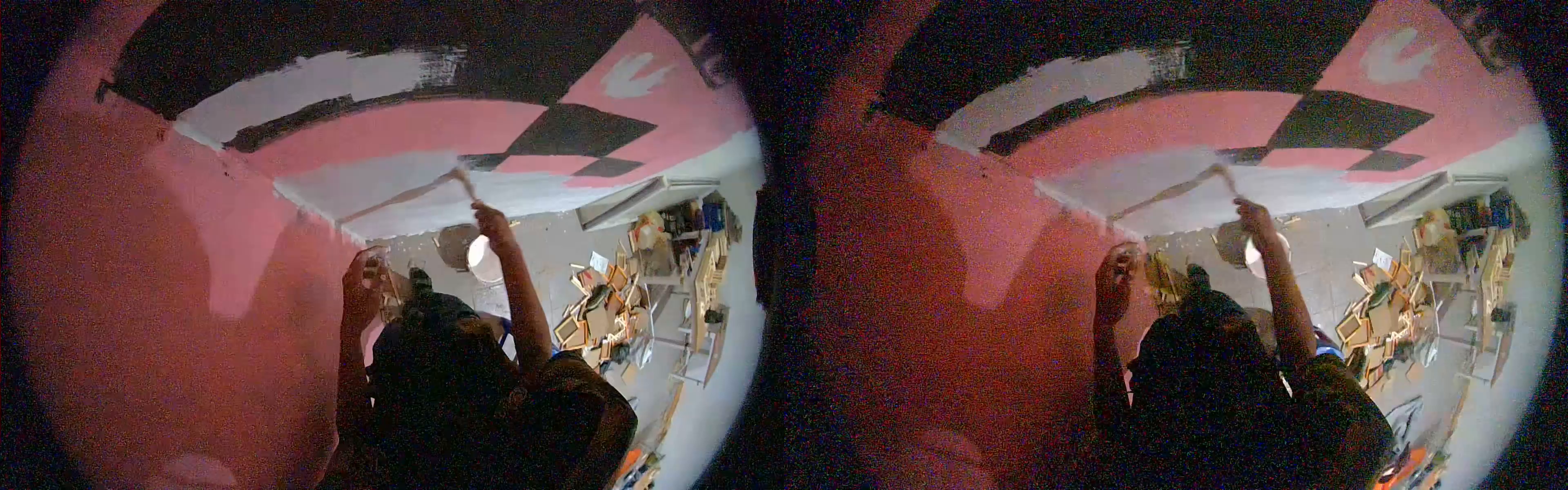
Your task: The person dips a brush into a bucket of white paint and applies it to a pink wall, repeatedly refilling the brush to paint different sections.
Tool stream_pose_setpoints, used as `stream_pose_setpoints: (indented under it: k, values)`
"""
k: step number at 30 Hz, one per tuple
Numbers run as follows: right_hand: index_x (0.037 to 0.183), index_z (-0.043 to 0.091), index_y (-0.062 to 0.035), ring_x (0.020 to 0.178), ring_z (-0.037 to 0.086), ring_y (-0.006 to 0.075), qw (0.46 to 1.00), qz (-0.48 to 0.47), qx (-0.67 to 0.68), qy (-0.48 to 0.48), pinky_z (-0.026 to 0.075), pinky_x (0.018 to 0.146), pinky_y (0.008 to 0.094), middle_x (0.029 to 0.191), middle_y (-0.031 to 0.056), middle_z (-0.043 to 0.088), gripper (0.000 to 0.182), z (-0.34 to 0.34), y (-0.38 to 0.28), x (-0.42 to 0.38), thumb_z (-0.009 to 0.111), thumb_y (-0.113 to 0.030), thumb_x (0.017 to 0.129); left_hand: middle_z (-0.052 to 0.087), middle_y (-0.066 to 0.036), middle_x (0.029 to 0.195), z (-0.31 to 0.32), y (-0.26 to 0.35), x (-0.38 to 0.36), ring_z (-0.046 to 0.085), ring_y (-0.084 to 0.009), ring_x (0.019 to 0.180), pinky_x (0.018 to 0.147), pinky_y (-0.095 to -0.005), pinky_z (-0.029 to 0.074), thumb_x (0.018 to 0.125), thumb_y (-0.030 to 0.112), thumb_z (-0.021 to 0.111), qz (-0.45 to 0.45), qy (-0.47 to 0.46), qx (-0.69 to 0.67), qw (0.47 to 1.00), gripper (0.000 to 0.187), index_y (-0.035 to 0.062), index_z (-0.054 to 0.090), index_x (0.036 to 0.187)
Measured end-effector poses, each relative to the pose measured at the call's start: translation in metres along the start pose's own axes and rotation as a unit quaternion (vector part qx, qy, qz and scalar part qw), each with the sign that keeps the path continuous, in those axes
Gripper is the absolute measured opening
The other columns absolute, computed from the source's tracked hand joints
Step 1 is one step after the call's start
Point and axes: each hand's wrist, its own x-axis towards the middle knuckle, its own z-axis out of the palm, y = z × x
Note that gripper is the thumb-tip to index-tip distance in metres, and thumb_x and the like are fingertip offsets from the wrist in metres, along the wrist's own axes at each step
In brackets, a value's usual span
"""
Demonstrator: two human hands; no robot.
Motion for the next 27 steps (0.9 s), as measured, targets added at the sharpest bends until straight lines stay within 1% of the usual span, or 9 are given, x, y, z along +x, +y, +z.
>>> stream_pose_setpoints:
  k: [1,3,6,9,15,18,24,25,27]
  values:
    - [0.101,0.053,-0.0046,0.054,0.036,0.0024,0.993,0.085,-0.017,0.078,0.030,0.046,0.0175,0.068,-0.0064,0.043,0.025,-0.017,-0.006,-0.002,0.046,-0.020,0.083,0.056,-0.008,0.097,0.000,-0.012,-0.003,0.053,-0.0190,0.087,0.079,-0.0283,0.042,0.081,0.015,0.051,0.008,-0.002,0.017,1.000,0.023,0.0035,0.052,0.101]
    - [0.104,0.048,-0.0075,0.053,0.037,0.0029,0.970,0.053,0.218,0.094,0.031,0.047,0.0174,0.067,-0.0069,0.041,0.025,-0.034,-0.006,-0.020,0.047,-0.022,0.084,0.056,-0.009,0.097,0.003,0.021,0.001,0.053,-0.0197,0.087,0.079,-0.0295,0.041,0.081,0.016,0.051,-0.008,-0.023,0.041,0.999,0.022,0.0038,0.053,0.099]
    - [0.105,0.046,-0.0100,0.053,0.038,0.0059,0.931,0.015,0.349,0.104,0.032,0.047,0.0195,0.068,-0.0052,0.041,0.025,-0.045,0.021,-0.016,0.048,-0.024,0.084,0.056,-0.009,0.098,0.007,0.036,-0.001,0.054,-0.0200,0.087,0.078,-0.0301,0.041,0.081,0.017,0.052,-0.005,-0.043,0.056,0.998,0.021,0.0034,0.054,0.097]
    - [0.102,0.045,-0.0123,0.055,0.039,0.0091,0.941,0.081,0.281,0.168,0.034,0.048,0.0223,0.069,-0.0033,0.042,0.021,0.015,0.023,0.002,0.047,-0.025,0.085,0.056,-0.008,0.097,0.004,0.031,-0.009,0.053,-0.0184,0.085,0.075,-0.0289,0.042,0.081,0.017,0.051,0.011,-0.039,0.070,0.997,0.020,0.0036,0.054,0.096]
    - [0.099,0.050,-0.0095,0.059,0.041,0.0103,0.963,0.140,0.208,-0.100,0.035,0.047,0.0227,0.074,-0.0004,0.045,0.027,0.172,0.030,0.010,0.055,-0.028,0.079,0.056,-0.005,0.097,-0.008,0.030,-0.030,0.053,-0.0130,0.081,0.070,-0.0241,0.042,0.079,0.013,0.049,-0.059,-0.004,-0.081,0.995,0.021,0.0048,0.053,0.098]
    - [0.091,0.055,-0.0087,0.061,0.039,0.0078,0.948,0.110,0.012,-0.300,0.035,0.048,0.0204,0.074,-0.0002,0.044,0.027,0.188,0.025,-0.001,0.056,-0.031,0.076,0.056,-0.004,0.097,-0.011,0.035,-0.037,0.052,-0.0125,0.081,0.069,-0.0233,0.042,0.079,0.013,0.048,-0.077,0.003,-0.050,0.996,0.022,0.0051,0.053,0.099]
    - [0.093,0.057,-0.0102,0.057,0.037,0.0070,0.978,-0.039,-0.064,-0.194,0.034,0.048,0.0220,0.074,-0.0007,0.047,0.028,0.170,0.041,0.021,0.051,-0.033,0.077,0.055,-0.004,0.097,-0.017,0.034,-0.048,0.052,-0.0127,0.081,0.068,-0.0238,0.042,0.079,0.013,0.047,-0.051,-0.004,-0.045,0.998,0.023,0.0052,0.053,0.100]
    - [0.093,0.058,-0.0105,0.054,0.033,0.0060,0.990,0.054,-0.041,-0.121,0.031,0.048,0.0201,0.073,-0.0021,0.045,0.029,0.152,0.015,0.018,0.052,-0.033,0.076,0.055,-0.004,0.098,-0.017,0.035,-0.049,0.052,-0.0128,0.081,0.068,-0.0238,0.042,0.079,0.013,0.048,-0.052,-0.004,-0.037,0.998,0.023,0.0053,0.053,0.100]
    - [0.092,0.060,-0.0085,0.051,0.030,0.0052,0.996,0.020,-0.012,-0.092,0.027,0.045,0.0192,0.068,-0.0042,0.042,0.028,0.093,0.000,0.012,0.052,-0.030,0.075,0.055,-0.004,0.098,-0.018,0.029,-0.054,0.052,-0.0127,0.081,0.069,-0.0235,0.042,0.079,0.013,0.048,-0.045,-0.007,-0.029,0.999,0.022,0.0051,0.053,0.099]
